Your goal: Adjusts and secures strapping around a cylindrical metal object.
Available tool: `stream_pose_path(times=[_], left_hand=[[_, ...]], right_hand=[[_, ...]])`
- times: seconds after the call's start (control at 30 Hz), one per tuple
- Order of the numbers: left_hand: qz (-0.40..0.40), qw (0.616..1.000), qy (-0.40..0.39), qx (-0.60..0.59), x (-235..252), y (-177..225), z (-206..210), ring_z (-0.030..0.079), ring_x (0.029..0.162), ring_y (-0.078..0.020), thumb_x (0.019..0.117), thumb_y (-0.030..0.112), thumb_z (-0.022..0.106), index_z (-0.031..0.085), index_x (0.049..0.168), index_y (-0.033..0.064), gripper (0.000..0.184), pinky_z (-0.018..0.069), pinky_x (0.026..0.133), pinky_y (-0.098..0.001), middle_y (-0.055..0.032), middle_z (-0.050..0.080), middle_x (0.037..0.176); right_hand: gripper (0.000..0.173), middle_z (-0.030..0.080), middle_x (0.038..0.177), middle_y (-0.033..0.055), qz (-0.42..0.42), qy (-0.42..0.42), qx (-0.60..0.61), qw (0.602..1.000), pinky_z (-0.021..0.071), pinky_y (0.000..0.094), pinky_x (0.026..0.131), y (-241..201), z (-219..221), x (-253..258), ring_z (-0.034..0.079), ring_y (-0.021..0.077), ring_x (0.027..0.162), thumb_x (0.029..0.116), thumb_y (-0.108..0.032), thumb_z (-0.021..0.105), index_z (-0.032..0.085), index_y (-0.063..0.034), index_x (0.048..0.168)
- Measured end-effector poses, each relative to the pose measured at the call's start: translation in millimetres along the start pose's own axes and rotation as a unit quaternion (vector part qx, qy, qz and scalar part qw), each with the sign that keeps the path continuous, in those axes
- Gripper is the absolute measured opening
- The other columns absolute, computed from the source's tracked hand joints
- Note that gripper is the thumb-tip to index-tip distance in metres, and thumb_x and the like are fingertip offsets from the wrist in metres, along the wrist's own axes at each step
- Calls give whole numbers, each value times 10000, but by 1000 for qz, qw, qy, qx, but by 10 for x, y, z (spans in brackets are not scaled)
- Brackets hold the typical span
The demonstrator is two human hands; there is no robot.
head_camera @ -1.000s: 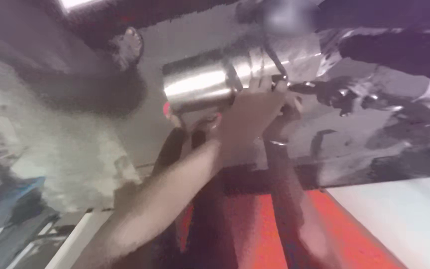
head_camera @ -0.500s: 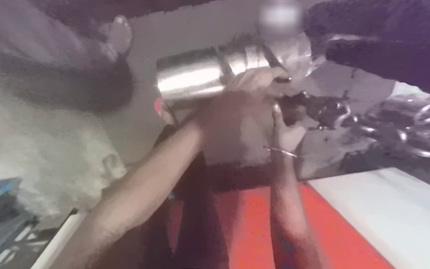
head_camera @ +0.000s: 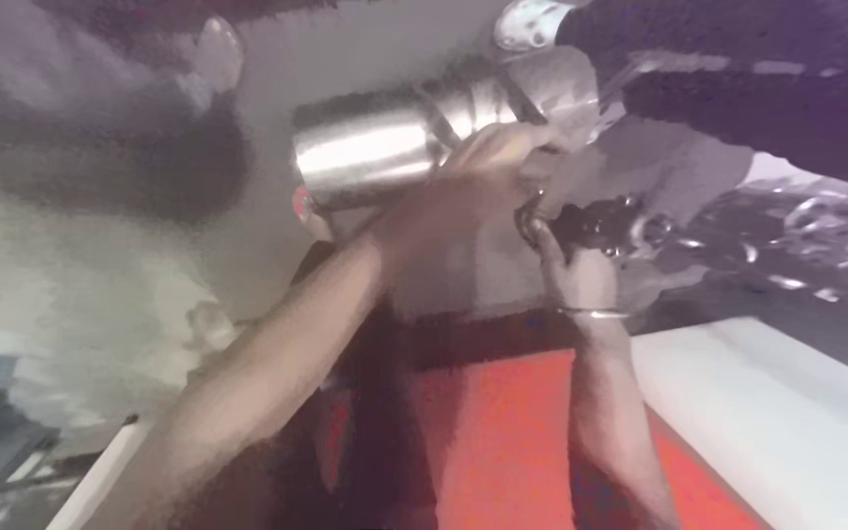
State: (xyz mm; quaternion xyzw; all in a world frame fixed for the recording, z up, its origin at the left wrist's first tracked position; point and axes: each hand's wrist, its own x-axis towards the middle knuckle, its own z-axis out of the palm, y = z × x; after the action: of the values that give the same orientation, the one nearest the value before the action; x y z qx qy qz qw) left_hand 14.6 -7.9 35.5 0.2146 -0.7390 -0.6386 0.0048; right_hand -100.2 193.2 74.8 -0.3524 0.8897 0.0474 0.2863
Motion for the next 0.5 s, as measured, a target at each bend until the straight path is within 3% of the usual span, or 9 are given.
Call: stream_pose_path(times=[0.07,0.13,0.2,0.23,0.27,0.33,0.4,0.47,0.5], left_hand=[[15,1000,-8,-1,12,-28,37,660,1176,-166,909,126,735,687,1301,160,397,517,1047,-401,-32,709,1266],[45,999,-12,17,-8,-70,102,661,1173,-187,877,156,746,680,1314,147,442,520,1038,-411,-55,711,1251],[58,996,-43,61,-44,-66,110,646,1196,-214,873,206,763,656,1351,149,493,500,1053,-428,-68,700,1268],[57,992,-65,90,-60,-63,116,642,1187,-220,859,218,786,641,1362,153,527,502,1051,-431,-67,692,1262],[63,988,-73,120,-72,-78,124,646,1166,-220,820,219,810,638,1358,158,568,515,1033,-427,-62,690,1245],[72,980,-76,168,-104,-74,88,645,1162,-242,742,198,859,605,1379,143,687,526,1007,-436,-79,676,1250],[83,975,-59,196,-128,-74,89,649,1172,-260,688,158,895,573,1413,138,794,545,979,-453,-91,659,1301],[81,969,-60,225,-182,-80,155,648,1191,-262,729,140,879,525,1465,164,817,565,945,-461,-66,583,1446],[57,969,-73,229,-255,-26,143,641,1210,-274,760,104,861,474,1513,186,850,562,960,-470,-46,509,1532]], right_hand=[[603,666,1177,328,21,-26,4,999,441,649,1020,-97,-32,-118,628,486,1154,1047,-486,506,668,71,1212],[438,680,1099,331,34,-52,42,997,480,594,976,-236,-22,-184,661,450,1069,1053,-287,544,674,122,1140],[288,707,1052,218,29,-30,143,989,549,439,922,-314,118,-135,688,273,990,1012,-152,596,672,79,1167],[258,689,1009,124,19,-10,202,979,570,346,865,-313,214,-89,671,157,931,1004,-144,601,654,33,1185],[266,678,1000,83,1,6,233,972,569,318,836,-345,262,-48,657,108,909,1020,-164,585,641,6,1216],[305,684,992,104,-48,28,217,975,559,383,828,-456,258,-12,657,145,896,1055,-220,530,639,4,1231],[318,679,920,96,-67,40,179,981,562,416,778,-523,250,-21,661,169,839,1076,-268,487,664,-18,1159],[302,677,881,157,-68,60,127,988,539,500,766,-559,259,-55,667,269,830,1044,-245,516,680,8,1066],[298,688,941,241,-57,72,99,991,520,573,816,-599,253,-68,678,367,896,1018,-211,553,684,48,1085]])
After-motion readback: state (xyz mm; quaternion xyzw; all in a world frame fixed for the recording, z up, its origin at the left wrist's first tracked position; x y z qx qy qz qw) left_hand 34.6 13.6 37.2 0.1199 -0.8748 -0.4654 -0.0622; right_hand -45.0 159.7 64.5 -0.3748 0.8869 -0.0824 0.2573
